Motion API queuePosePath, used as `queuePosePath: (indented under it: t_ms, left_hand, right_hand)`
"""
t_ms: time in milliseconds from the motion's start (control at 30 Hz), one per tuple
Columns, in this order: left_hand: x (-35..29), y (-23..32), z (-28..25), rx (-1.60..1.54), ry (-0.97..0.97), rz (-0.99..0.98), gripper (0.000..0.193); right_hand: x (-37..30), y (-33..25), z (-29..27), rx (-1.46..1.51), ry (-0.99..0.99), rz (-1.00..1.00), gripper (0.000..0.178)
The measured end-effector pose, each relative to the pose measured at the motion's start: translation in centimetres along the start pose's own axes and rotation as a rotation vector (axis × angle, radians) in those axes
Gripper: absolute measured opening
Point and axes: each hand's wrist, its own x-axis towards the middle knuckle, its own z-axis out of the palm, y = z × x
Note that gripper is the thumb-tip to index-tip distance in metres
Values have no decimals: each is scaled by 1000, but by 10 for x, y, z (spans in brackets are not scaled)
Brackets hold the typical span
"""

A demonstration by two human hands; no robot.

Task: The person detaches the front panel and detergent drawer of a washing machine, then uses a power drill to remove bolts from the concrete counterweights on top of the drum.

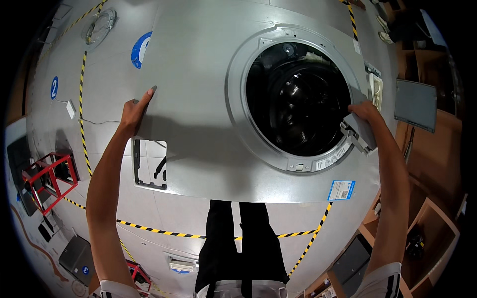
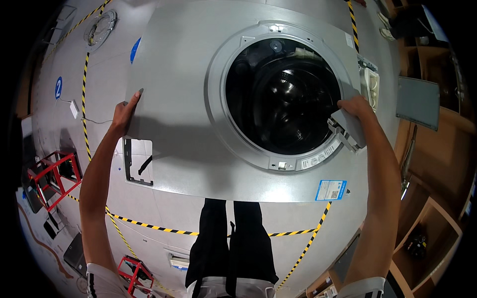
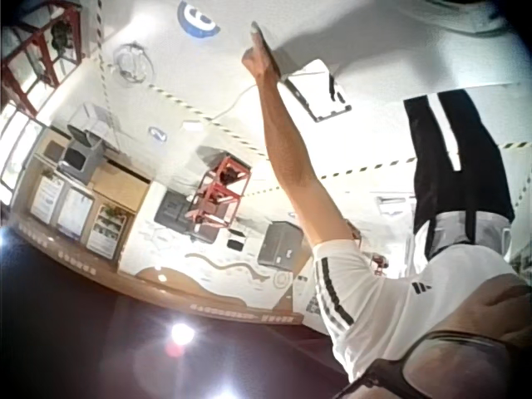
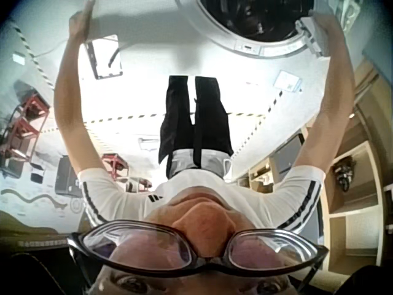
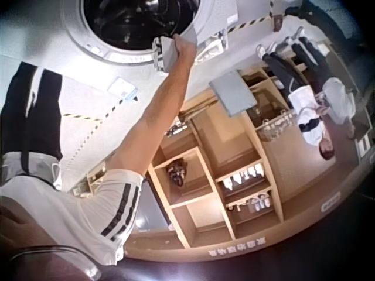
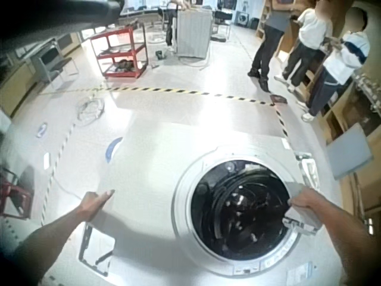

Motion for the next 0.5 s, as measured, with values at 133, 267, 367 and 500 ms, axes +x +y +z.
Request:
queuePosePath:
  t_ms: [133, 267, 367, 500]
  left_hand:
    - [-3, 0, -9, -15, 8, 93, 75]
    - [-19, 5, -19, -75, 40, 170, 72]
    - [-16, 2, -28, -90, 30, 227, 71]
    - [-53, 9, -42, 188, 86, 163, 68]
  right_hand:
    - [-16, 4, -12, 48, 69, -2, 61]
    - [-37, -4, -33, 77, 96, -19, 69]
    - [-34, 10, -40, -11, 171, -7, 76]
    - [-44, 23, -50, -27, 180, -109, 66]
